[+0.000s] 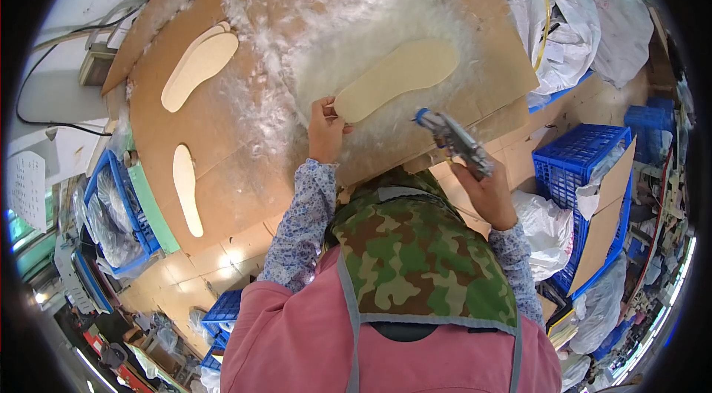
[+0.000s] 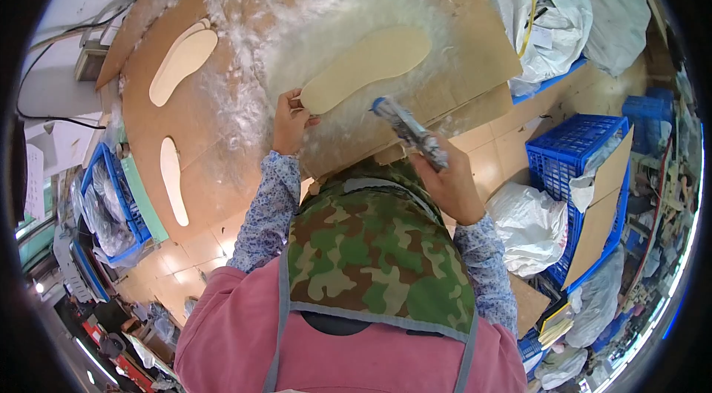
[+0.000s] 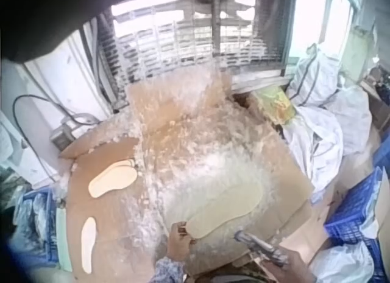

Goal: Spraying adhesive onto shoe insoles using a spray gun.

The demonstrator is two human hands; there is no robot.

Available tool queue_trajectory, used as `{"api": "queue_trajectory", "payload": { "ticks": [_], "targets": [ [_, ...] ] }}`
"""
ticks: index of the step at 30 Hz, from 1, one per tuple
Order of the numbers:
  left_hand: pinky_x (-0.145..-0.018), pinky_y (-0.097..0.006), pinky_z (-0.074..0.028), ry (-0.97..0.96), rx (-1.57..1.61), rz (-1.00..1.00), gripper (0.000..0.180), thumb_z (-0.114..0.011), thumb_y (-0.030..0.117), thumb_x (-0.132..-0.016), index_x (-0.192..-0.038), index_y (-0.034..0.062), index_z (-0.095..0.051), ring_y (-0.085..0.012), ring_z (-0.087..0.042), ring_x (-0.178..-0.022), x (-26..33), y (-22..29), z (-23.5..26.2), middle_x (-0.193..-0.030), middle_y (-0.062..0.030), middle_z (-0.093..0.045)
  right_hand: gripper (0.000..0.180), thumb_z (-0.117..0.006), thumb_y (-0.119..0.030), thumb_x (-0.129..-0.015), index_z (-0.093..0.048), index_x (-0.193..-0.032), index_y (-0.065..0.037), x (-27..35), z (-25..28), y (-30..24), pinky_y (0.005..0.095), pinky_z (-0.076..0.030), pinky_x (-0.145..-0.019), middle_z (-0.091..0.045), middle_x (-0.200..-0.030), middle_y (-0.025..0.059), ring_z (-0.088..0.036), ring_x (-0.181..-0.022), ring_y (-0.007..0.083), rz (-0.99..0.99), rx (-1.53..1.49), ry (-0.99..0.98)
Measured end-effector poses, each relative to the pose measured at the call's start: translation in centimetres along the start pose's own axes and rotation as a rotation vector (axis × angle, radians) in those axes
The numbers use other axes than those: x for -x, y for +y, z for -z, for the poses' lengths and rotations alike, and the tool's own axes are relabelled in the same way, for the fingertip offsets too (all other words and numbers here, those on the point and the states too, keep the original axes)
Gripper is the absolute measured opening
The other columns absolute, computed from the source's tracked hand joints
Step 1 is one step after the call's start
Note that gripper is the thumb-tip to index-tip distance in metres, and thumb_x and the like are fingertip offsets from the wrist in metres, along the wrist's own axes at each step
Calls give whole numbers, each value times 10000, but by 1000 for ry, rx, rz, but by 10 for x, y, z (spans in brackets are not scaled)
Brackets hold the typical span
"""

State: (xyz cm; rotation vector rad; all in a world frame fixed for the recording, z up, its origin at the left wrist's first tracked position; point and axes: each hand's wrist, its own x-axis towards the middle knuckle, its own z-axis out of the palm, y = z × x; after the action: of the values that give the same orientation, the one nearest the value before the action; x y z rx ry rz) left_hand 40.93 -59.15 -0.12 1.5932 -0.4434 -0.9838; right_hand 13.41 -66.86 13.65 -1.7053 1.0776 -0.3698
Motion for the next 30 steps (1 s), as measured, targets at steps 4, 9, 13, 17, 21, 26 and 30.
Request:
{"api": "queue_trajectory", "payload": {
  "ticks": [4, 9, 13, 17, 21, 26, 30],
  "targets": [
    [-641, -269, -559, 12, -12, 26, 359, -494, -72, -841, -1194, -14, -458, -177, -635, -863, 5, -5, 9, -982, -113, -572, 255, -642, -79, -869, -570, -1088, 31, -13, -25, -12, 259, -435, -626, -612, -768, 76, -521, -683, 132, 221, 71, -85],
    [-653, -262, -552, -36, 95, 20, 366, -479, -75, -835, -1197, -23, -457, -170, -629, -835, 6, -8, 8, -978, -103, -574, 230, -633, -94, -879, -557, -1062, 23, -21, -33, -16, 295, -461, -647, -628, -784, 133, -553, -673, 193, 159, 119, -145],
    [-654, -263, -549, -44, 69, 30, 364, -474, -76, -837, -1197, -23, -456, -169, -626, -827, 5, -9, 8, -979, -105, -571, 248, -628, -96, -862, -546, -1074, 3, -25, -28, -18, 387, -477, -686, -619, -854, 214, -609, -790, 381, 94, 150, -113],
    [-637, -265, -550, -28, 84, 45, 369, -477, -74, -841, -1205, -23, -448, -171, -628, -809, 4, -6, 7, -979, -106, -555, 245, -626, -105, -869, -538, -1067, 8, -29, -20, -18, 387, -463, -649, -611, -811, 218, -598, -736, 376, 44, 124, -105],
    [-612, -265, -551, -32, 51, 24, 409, -480, -69, -846, -1246, 7, -437, -169, -628, -775, 6, 0, 7, -969, -103, -536, 256, -625, -121, -875, -531, -1067, 19, -33, -16, -13, 385, -449, -615, -601, -775, 222, -588, -693, 370, 112, 147, -23],
    [-576, -259, -536, -29, -19, 37, 454, -471, -62, -848, -1284, 58, -432, -156, -615, -741, 8, 5, 8, -962, -99, -518, 247, -617, -117, -877, -529, -1061, 22, -39, -6, -8, 388, -445, -600, -596, -755, 226, -586, -675, 364, 103, 154, 45],
    [-547, -244, -516, -55, -28, 29, 460, -459, -55, -849, -1291, 69, -434, -141, -599, -715, 8, 5, 10, -955, -92, -507, 248, -603, -103, -877, -526, -1074, 26, -45, 2, -7, 388, -441, -595, -592, -743, 219, -582, -653, 342, 77, 185, 78]
  ]
}}
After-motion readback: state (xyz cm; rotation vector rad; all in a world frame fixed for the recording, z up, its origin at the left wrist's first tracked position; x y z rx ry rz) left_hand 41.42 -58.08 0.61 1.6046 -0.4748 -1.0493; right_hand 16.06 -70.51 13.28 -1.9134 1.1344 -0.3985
